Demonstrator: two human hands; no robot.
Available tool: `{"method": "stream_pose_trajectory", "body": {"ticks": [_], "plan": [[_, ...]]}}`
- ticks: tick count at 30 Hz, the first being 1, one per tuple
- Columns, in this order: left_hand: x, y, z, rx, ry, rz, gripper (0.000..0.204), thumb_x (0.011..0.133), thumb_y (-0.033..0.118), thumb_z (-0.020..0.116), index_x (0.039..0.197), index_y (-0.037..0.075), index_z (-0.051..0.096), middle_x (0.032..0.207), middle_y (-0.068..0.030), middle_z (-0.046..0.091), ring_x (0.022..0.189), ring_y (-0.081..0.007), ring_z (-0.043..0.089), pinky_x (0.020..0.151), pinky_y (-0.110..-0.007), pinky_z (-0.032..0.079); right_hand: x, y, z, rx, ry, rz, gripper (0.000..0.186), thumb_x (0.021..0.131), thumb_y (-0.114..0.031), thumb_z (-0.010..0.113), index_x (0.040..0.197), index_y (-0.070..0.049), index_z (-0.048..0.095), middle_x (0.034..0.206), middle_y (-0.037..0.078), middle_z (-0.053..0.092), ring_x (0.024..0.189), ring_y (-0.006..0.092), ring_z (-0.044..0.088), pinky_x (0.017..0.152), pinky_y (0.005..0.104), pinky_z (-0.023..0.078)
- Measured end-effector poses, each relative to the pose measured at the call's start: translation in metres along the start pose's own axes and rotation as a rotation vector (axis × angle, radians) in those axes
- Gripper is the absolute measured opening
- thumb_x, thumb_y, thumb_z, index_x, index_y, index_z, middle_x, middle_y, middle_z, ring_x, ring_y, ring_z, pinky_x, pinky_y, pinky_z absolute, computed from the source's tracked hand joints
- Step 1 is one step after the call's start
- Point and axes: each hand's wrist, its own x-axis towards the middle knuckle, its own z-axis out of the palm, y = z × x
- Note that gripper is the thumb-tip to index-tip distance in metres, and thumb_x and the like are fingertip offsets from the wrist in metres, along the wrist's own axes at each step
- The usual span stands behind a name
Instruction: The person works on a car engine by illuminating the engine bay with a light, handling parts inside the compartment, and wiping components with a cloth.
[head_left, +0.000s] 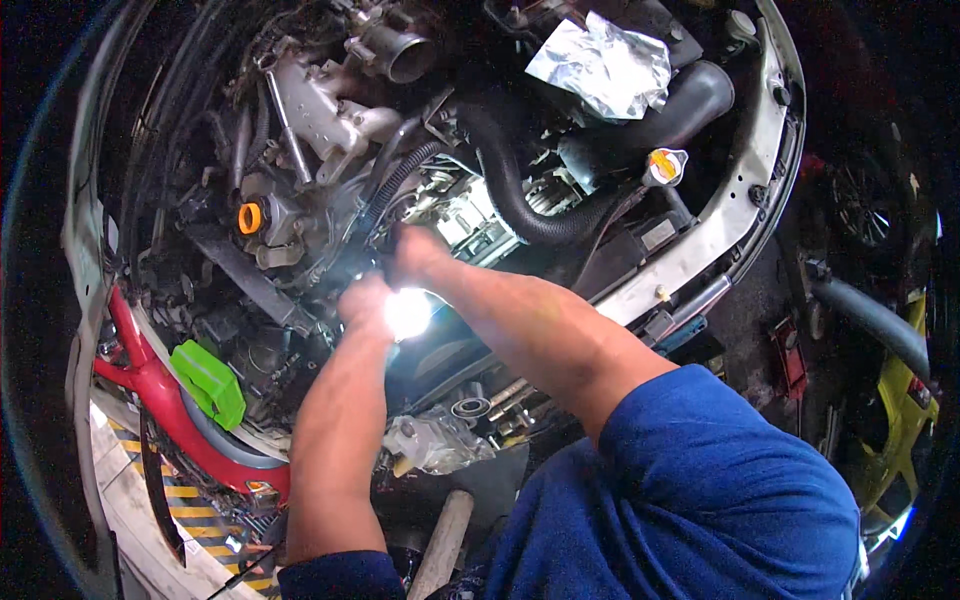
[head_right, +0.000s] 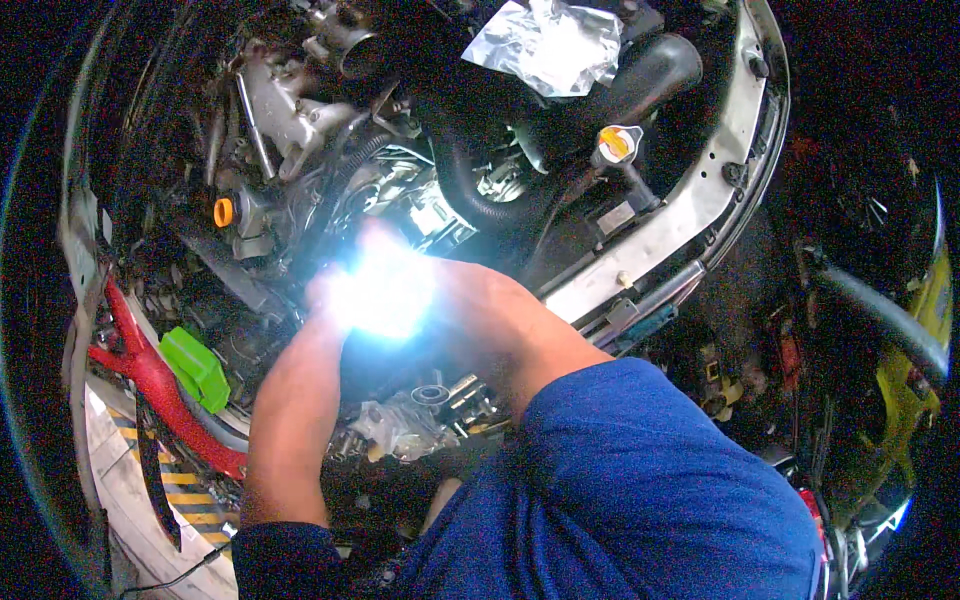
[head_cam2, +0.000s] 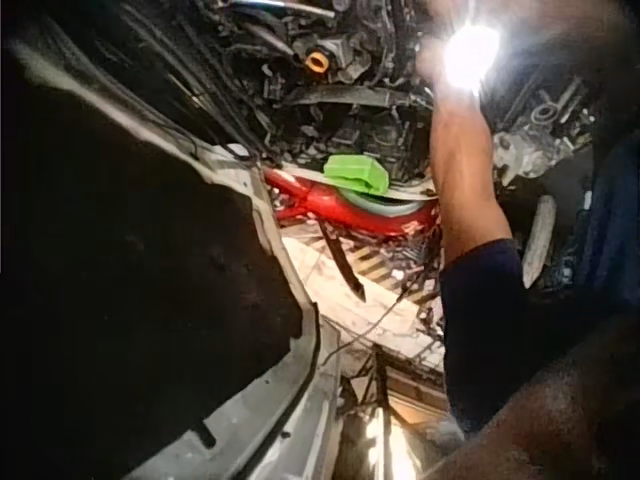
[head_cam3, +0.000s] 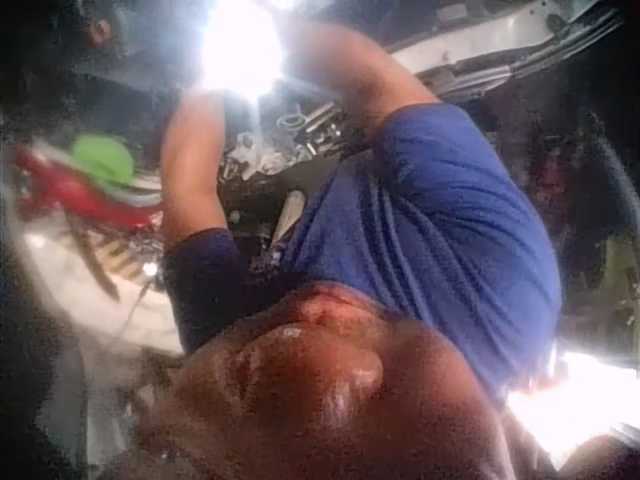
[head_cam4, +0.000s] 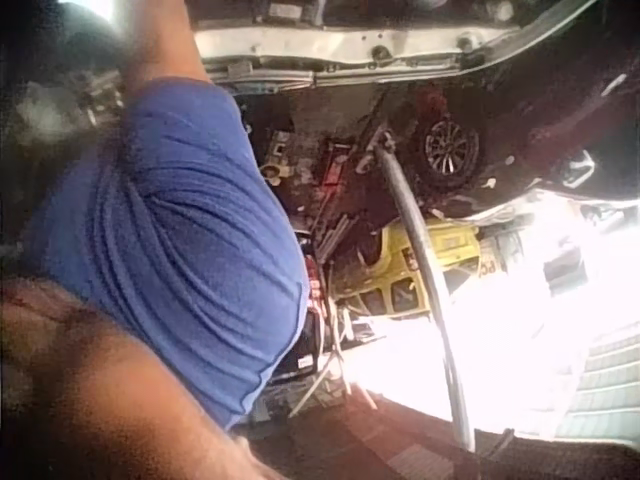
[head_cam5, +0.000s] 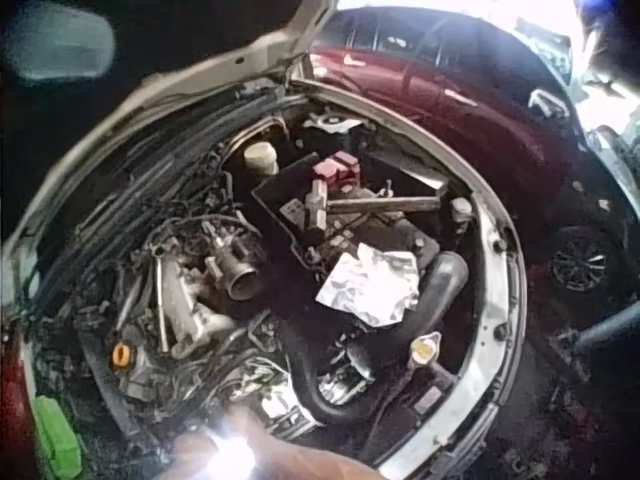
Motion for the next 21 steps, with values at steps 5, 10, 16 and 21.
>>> {"method": "stream_pose_trajectory", "body": {"ticks": [5,10,16,21], "plan": [[-0.023,-0.001,-0.016,-0.068,-0.014,-0.004,0.054,0.076,0.041,0.068,0.116,0.005,0.06,0.113,-0.0176,0.065,0.105,-0.0318,0.064,0.086,-0.039,0.053,0.002,0.007,0.001,0.074,-0.068,-0.051,0.048,0.069,-0.03,0.073,0.108,-0.003,0.062,0.103,0.021,0.065,0.097,0.0328,0.064,0.084,0.0408,0.052],[-0.046,-0.003,-0.03,-0.015,0.092,0.164,0.069,0.074,0.032,0.069,0.132,0.004,0.044,0.107,-0.0268,0.063,0.1,-0.0398,0.063,0.084,-0.046,0.052,0.017,0.015,0.019,0.01,0.052,-0.041,0.047,0.073,-0.035,0.069,0.106,-0.003,0.063,0.101,0.022,0.066,0.096,0.0339,0.065,0.084,0.0415,0.052],[-0.047,0.021,-0.075,-0.03,0.132,0.343,0.08,0.081,0.023,0.06,0.148,0.01,0.019,0.109,-0.028,0.062,0.101,-0.0404,0.062,0.089,-0.047,0.049,0.039,0.031,0.031,-0.119,-0.086,-0.196,0.042,0.077,-0.037,0.065,0.101,-0.004,0.066,0.103,0.021,0.066,0.097,0.0343,0.064,0.086,0.0424,0.051],[-0.04,0.034,-0.091,0.149,-0.002,0.305,0.076,0.088,0.017,0.048,0.151,0.013,0.007,0.117,-0.0288,0.059,0.107,-0.037,0.061,0.091,-0.047,0.049,0.039,0.033,0.029,0.032,-0.177,-0.185,0.041,0.08,-0.04,0.063,0.101,-0.005,0.068,0.109,0.02,0.065,0.1,0.0339,0.063,0.088,0.0416,0.049]]}}
